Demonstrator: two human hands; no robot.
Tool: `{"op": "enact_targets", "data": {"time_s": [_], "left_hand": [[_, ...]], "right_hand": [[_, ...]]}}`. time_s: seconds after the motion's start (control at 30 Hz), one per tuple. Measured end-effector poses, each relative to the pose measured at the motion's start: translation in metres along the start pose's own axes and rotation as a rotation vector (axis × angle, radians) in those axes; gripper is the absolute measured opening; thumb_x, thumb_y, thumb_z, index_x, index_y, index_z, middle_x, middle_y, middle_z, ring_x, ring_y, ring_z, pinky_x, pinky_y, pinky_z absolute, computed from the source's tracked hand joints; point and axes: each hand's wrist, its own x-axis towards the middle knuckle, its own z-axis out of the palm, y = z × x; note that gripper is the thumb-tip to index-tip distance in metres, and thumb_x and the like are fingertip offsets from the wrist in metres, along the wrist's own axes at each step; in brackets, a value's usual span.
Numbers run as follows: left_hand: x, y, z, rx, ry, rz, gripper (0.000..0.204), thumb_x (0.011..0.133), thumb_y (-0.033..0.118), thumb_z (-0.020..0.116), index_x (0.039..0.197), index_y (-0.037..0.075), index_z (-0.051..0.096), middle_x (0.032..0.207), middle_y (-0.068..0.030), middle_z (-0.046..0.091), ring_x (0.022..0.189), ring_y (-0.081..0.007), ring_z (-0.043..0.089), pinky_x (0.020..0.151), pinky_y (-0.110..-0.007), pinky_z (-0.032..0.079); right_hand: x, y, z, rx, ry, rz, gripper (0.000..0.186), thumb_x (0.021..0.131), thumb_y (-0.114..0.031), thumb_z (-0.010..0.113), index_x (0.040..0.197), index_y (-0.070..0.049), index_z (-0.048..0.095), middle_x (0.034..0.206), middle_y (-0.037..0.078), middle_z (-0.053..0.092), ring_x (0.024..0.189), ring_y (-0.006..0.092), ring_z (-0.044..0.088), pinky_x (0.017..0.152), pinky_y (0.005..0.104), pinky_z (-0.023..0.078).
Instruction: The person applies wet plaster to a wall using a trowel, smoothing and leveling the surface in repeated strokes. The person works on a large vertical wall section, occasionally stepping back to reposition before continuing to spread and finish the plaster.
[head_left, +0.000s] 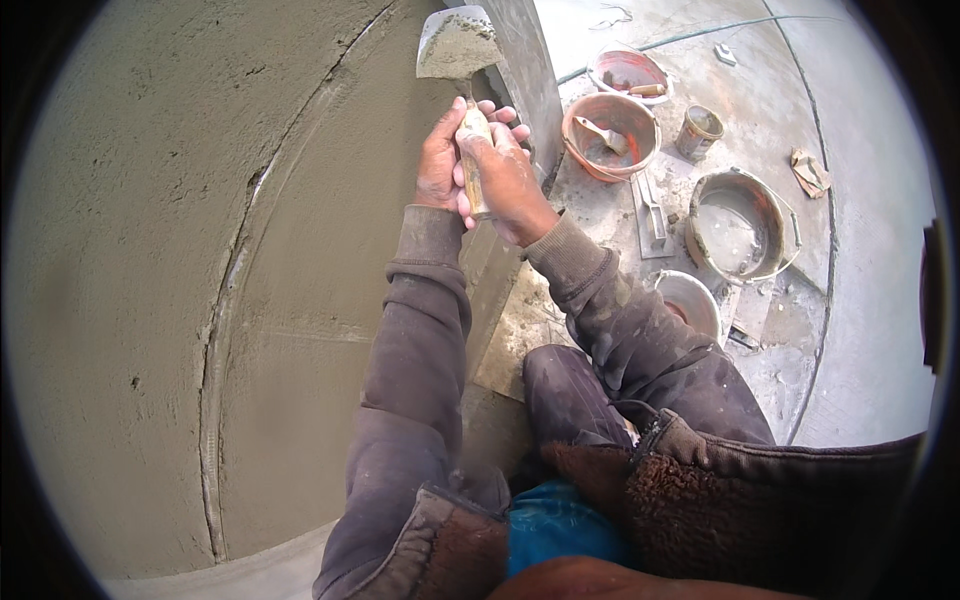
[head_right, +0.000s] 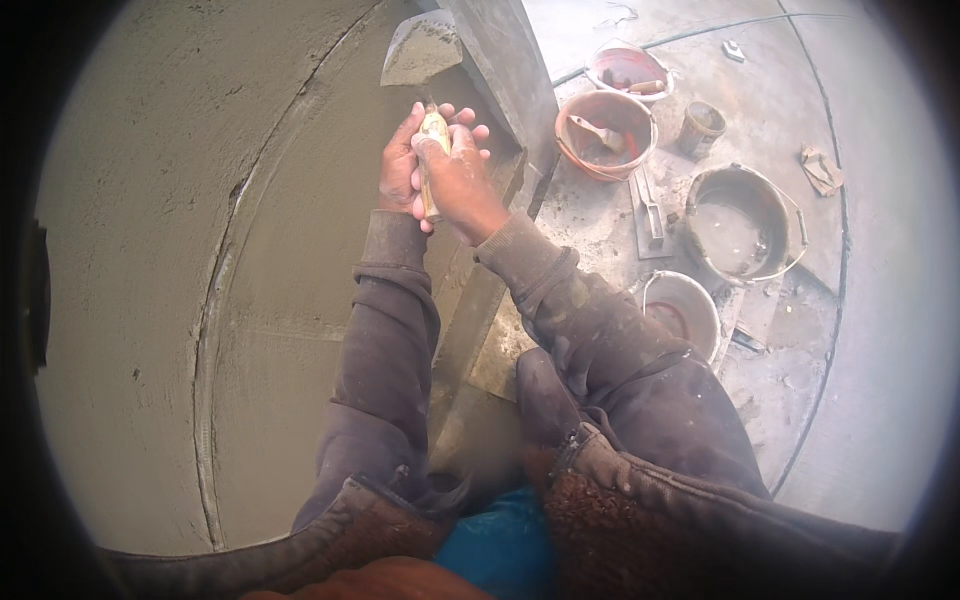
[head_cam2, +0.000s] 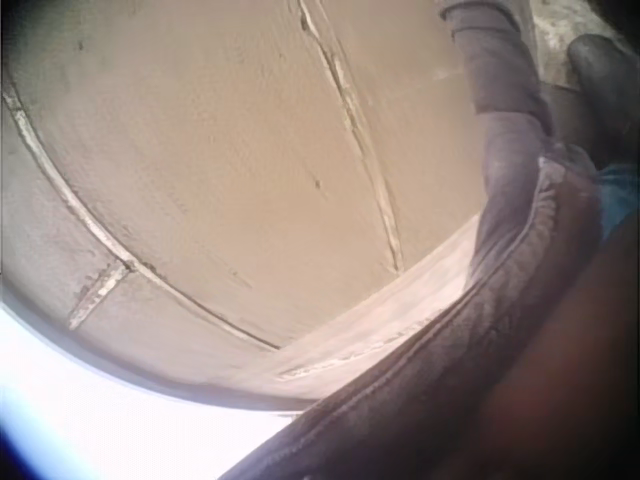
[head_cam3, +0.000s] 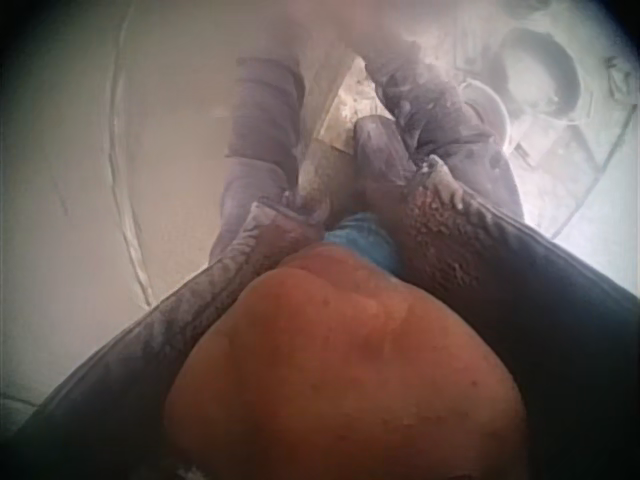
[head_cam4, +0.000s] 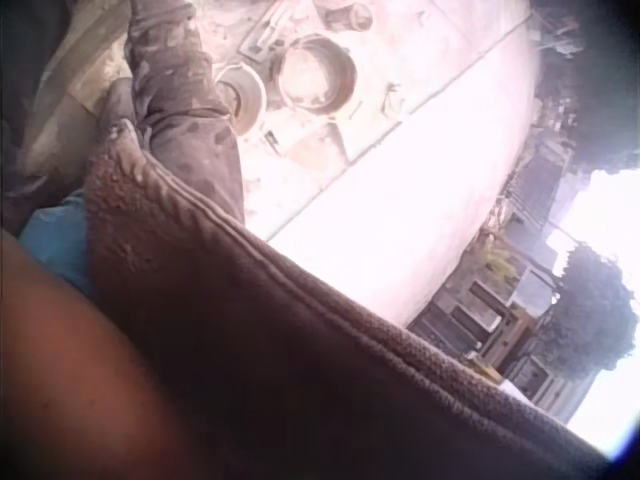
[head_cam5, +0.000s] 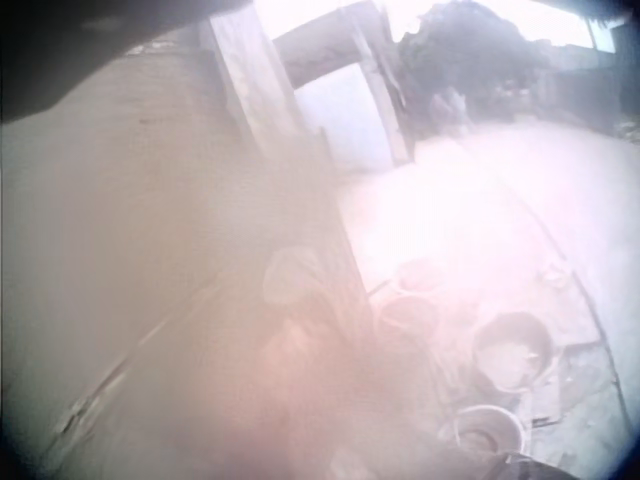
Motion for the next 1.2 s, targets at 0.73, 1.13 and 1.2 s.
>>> {"op": "enact_targets", "data": {"time_s": [0.73,1.13,1.2], "left_hand": [[0.047,0.035,-0.034,0.001,-0.004,0.007,0.042,0.102,0.043,0.047,0.110,0.003,0.056,0.102,-0.0130,0.061,0.100,-0.0348,0.067,0.077,-0.047,0.063],[0.049,0.042,-0.039,0.063,-0.068,0.052,0.035,0.101,0.038,0.052,0.104,0.003,0.056,0.100,-0.0098,0.060,0.098,-0.0270,0.066,0.077,-0.039,0.063],[0.050,0.041,-0.040,0.064,-0.043,0.087,0.033,0.100,0.036,0.053,0.102,0.004,0.055,0.099,-0.0104,0.061,0.096,-0.0286,0.067,0.076,-0.042,0.063]], "right_hand": [[0.059,0.001,0.028,-0.031,0.127,0.029,0.032,0.101,-0.025,0.046,0.123,-0.004,0.037,0.076,0.007,0.054,0.042,0.0165,0.054,0.028,0.0297,0.044],[0.063,0.002,0.036,-0.087,0.116,0.034,0.045,0.100,-0.026,0.047,0.132,0.001,0.030,0.082,0.011,0.056,0.046,0.0182,0.059,0.031,0.0301,0.048],[0.061,-0.002,0.038,-0.100,0.123,0.050,0.038,0.100,-0.025,0.047,0.127,-0.002,0.034,0.079,0.009,0.056,0.045,0.0181,0.059,0.030,0.0309,0.048]]}}
